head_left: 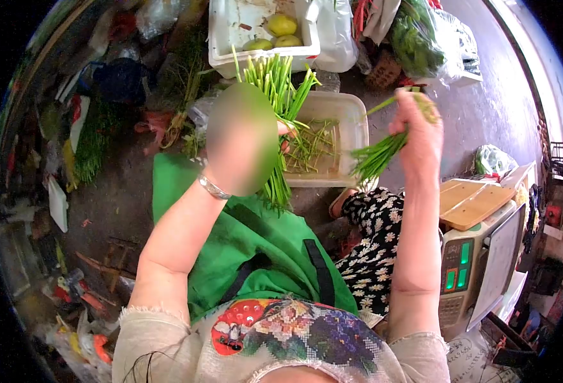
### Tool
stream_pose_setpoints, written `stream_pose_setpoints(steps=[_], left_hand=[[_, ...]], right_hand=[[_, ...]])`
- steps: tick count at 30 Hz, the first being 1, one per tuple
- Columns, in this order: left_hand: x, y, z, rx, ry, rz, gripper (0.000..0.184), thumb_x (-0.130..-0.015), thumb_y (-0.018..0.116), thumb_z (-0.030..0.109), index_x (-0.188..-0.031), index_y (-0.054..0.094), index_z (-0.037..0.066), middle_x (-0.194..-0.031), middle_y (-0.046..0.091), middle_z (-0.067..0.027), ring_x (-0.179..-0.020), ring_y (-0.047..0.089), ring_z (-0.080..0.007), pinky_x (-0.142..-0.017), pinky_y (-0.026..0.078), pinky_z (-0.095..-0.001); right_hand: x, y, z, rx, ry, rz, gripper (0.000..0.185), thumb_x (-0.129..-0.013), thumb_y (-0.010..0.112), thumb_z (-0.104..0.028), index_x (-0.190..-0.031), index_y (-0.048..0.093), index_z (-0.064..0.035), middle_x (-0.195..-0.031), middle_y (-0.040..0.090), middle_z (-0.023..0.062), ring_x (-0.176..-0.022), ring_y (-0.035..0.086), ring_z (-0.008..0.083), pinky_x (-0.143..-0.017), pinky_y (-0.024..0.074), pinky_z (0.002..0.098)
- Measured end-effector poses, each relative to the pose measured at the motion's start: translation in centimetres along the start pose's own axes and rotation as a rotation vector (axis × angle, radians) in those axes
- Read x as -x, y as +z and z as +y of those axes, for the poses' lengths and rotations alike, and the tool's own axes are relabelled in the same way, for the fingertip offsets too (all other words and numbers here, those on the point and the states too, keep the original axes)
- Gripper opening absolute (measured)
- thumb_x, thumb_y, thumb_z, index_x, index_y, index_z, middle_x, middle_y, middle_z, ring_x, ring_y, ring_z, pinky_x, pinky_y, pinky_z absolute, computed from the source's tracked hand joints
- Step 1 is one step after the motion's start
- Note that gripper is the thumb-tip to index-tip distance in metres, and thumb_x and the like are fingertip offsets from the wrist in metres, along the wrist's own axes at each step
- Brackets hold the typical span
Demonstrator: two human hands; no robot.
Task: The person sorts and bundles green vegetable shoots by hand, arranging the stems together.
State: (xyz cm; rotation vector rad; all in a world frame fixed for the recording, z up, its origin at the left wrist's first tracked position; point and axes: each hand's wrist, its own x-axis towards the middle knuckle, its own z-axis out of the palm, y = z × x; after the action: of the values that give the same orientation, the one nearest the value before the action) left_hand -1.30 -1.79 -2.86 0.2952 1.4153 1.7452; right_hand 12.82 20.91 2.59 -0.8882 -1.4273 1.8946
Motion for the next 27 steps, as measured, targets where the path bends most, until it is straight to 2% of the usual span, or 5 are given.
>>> stream_pose_setpoints(steps=[2, 10, 18, 21, 27], left_hand=[[-0.7, -0.8, -0.9, -0.091, 0.029, -0.049, 0.025, -0.08, 0.062, 0.001, -0.105, 0.059, 0.003, -0.089, 0.065, -0.0061, -0.073, 0.063, -0.0157, -0.063, 0.053, -0.029], [-0.7, -0.9, -2.7, -0.212, 0.014, -0.192, 0.031, -0.079, 0.061, -0.002, -0.109, 0.059, 0.002, -0.092, 0.066, -0.0089, -0.077, 0.064, -0.0192, -0.065, 0.054, -0.0319], [0.2, 0.4, -0.2, -0.049, -0.041, -0.09, 0.027, -0.08, 0.059, -0.002, -0.107, 0.059, 0.001, -0.089, 0.067, -0.0122, -0.077, 0.065, -0.0203, -0.061, 0.054, -0.0317], [0.1, -0.2, -0.8, -0.133, 0.071, -0.162, 0.028, -0.08, 0.059, -0.002, -0.108, 0.057, 0.001, -0.089, 0.067, -0.0122, -0.08, 0.065, -0.0204, -0.06, 0.053, -0.0314], [0.1, -0.5, -0.4, -0.079, 0.04, -0.133, 0.03, -0.08, 0.059, -0.003, -0.109, 0.056, 0.001, -0.09, 0.066, -0.0123, -0.081, 0.065, -0.021, -0.06, 0.053, -0.0315]], right_hand=[[0.6, 1.1, 1.4, 0.17, 0.029, -0.116, 0.016, -0.08, 0.074, -0.019, -0.086, 0.064, -0.0075, -0.067, 0.055, -0.0054, -0.052, 0.043, 0.0038, -0.048, 0.036, 0.0198], [1.9, 3.6, 4.3, 0.009, 0.255, -0.281, 0.017, -0.082, 0.072, -0.016, -0.09, 0.062, -0.0058, -0.063, 0.053, -0.004, -0.05, 0.044, 0.0056, -0.046, 0.0345, 0.0211], [0.6, 2.7, 3.5, -0.185, 0.209, -0.155, 0.012, -0.083, 0.069, -0.013, -0.087, 0.06, -0.0055, -0.06, 0.05, -0.0016, -0.049, 0.045, 0.0095, -0.047, 0.0384, 0.0242], [0.2, 2.1, 3.0, -0.253, 0.168, -0.101, 0.011, -0.083, 0.069, -0.013, -0.087, 0.061, -0.0064, -0.062, 0.049, -0.0017, -0.052, 0.045, 0.0096, -0.048, 0.0388, 0.0244], [-0.8, 0.8, 2.8, -0.237, 0.166, -0.075, 0.017, -0.083, 0.071, -0.019, -0.083, 0.059, -0.008, -0.063, 0.049, -0.0024, -0.052, 0.045, 0.0092, -0.048, 0.0388, 0.0238]])
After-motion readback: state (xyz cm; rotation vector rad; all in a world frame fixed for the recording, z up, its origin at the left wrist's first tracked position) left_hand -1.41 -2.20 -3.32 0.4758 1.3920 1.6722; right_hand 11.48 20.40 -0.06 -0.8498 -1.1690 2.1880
